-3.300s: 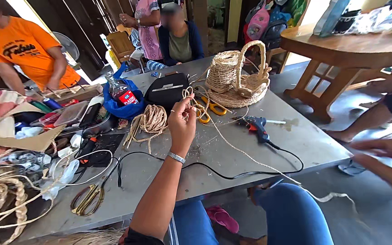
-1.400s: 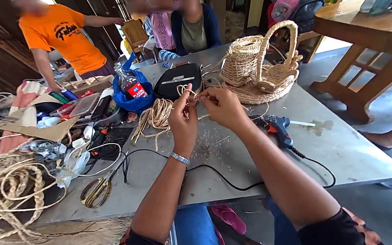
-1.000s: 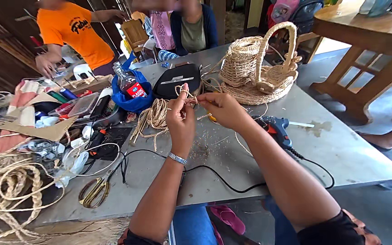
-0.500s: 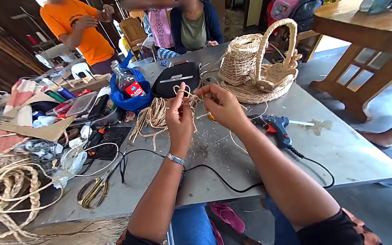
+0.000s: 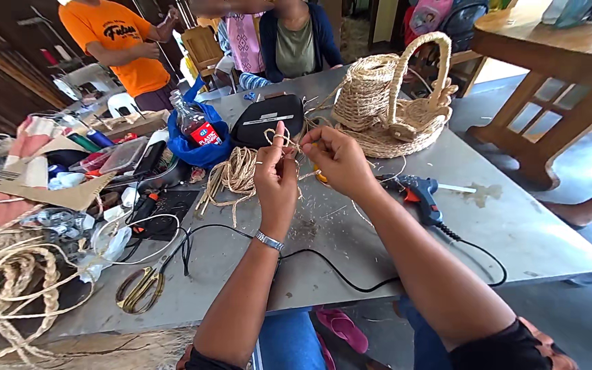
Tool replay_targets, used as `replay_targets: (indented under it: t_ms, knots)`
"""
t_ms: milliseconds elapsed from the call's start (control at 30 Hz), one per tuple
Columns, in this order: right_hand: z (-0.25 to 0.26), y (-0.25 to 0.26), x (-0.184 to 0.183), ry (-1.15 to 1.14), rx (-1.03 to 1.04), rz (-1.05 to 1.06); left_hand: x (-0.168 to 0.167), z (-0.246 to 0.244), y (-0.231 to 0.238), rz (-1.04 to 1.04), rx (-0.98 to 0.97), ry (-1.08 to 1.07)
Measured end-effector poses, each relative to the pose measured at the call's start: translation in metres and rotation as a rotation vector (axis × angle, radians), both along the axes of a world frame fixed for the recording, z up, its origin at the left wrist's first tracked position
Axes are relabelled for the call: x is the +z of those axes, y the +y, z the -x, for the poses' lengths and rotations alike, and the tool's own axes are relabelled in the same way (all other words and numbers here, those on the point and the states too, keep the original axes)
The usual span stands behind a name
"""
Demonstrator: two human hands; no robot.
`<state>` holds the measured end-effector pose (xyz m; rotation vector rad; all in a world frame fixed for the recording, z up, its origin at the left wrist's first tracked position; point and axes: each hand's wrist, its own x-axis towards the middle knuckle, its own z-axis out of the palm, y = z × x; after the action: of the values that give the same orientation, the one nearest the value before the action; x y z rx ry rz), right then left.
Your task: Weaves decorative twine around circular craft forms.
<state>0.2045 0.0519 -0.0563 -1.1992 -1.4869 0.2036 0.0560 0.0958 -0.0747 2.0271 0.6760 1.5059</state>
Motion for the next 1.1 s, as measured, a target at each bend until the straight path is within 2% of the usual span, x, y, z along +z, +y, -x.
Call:
replay_targets:
  t_ms: [467,733,867,1100]
  knots:
    - [-0.0072,0.0014,-0.0005,-0.035,0.06,0.067,-0.0007,-0.0013,0.0011,-0.069,-0.043,-0.053]
    - [0.0012,-0.0005,-0.0006,-0.045,0.07,0.027,0.0015,-0.0003,0.0,-0.063,-0.076,-0.053]
    - [-0.0004,-0.0004,-0.0003,-0.065,0.052,-0.026,0.0027,0.0009,0.0002,-0.066,-0.098,-0.074]
    - [0.0019,-0.0003,-0.0021,-0.096,0.015,0.041,0.0012,-0.0018,0.0014,-0.148,-0.073,-0.083]
